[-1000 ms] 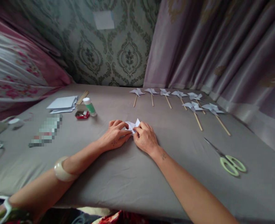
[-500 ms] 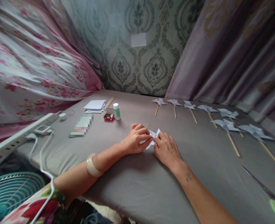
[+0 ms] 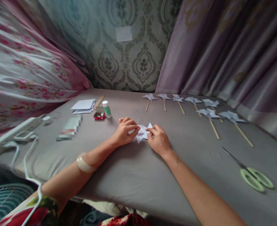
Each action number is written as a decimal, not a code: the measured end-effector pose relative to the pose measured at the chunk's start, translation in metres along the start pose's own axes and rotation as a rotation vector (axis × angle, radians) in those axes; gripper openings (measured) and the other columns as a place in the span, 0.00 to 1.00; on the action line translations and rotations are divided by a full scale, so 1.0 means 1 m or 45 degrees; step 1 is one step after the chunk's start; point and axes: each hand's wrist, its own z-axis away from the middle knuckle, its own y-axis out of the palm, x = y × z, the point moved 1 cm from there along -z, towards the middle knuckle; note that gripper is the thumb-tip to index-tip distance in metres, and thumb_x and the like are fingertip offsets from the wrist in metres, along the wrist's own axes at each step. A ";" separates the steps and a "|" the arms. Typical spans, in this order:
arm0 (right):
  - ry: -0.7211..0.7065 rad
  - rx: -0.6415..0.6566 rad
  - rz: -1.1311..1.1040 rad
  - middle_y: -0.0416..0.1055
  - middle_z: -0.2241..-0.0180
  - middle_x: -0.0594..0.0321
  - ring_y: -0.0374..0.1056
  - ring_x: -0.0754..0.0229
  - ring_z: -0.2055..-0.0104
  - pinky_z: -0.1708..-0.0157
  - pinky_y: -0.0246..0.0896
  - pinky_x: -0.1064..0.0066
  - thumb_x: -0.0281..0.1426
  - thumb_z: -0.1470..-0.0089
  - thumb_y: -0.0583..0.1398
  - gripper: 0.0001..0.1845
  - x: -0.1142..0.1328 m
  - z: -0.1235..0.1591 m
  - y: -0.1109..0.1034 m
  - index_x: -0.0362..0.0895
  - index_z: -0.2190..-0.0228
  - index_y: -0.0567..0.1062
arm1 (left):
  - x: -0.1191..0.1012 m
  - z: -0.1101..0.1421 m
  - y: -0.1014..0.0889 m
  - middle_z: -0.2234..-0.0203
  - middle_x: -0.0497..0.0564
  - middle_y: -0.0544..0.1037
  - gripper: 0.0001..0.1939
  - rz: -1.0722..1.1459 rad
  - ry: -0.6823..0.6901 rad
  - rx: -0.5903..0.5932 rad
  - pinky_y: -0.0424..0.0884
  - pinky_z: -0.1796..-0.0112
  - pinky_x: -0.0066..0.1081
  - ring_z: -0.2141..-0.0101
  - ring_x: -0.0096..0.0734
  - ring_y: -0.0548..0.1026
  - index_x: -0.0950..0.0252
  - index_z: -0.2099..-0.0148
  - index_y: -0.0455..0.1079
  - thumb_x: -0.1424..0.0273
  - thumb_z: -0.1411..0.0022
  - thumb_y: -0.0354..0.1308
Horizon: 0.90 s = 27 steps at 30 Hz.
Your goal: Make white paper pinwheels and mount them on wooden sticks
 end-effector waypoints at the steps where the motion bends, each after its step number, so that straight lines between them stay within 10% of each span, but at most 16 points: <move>1: 0.013 -0.025 -0.032 0.69 0.70 0.59 0.67 0.59 0.66 0.61 0.62 0.68 0.23 0.49 0.52 0.16 -0.002 0.000 0.000 0.43 0.66 0.79 | 0.001 -0.001 0.000 0.69 0.50 0.78 0.15 0.013 -0.022 -0.034 0.56 0.56 0.38 0.63 0.31 0.68 0.62 0.67 0.75 0.65 0.34 0.49; 12: 0.009 0.024 0.031 0.69 0.70 0.58 0.67 0.58 0.63 0.58 0.62 0.67 0.22 0.51 0.55 0.13 0.001 0.000 -0.005 0.41 0.69 0.79 | 0.013 -0.006 -0.007 0.70 0.51 0.78 0.14 0.070 -0.297 -0.160 0.56 0.57 0.40 0.64 0.33 0.70 0.63 0.67 0.76 0.64 0.36 0.51; 27: 0.113 0.198 -0.193 0.73 0.70 0.61 0.68 0.63 0.70 0.68 0.61 0.73 0.27 0.48 0.59 0.06 0.007 0.007 -0.009 0.44 0.73 0.78 | 0.004 0.004 0.013 0.58 0.50 0.78 0.10 0.073 0.129 0.317 0.55 0.55 0.40 0.55 0.38 0.68 0.60 0.58 0.75 0.69 0.38 0.52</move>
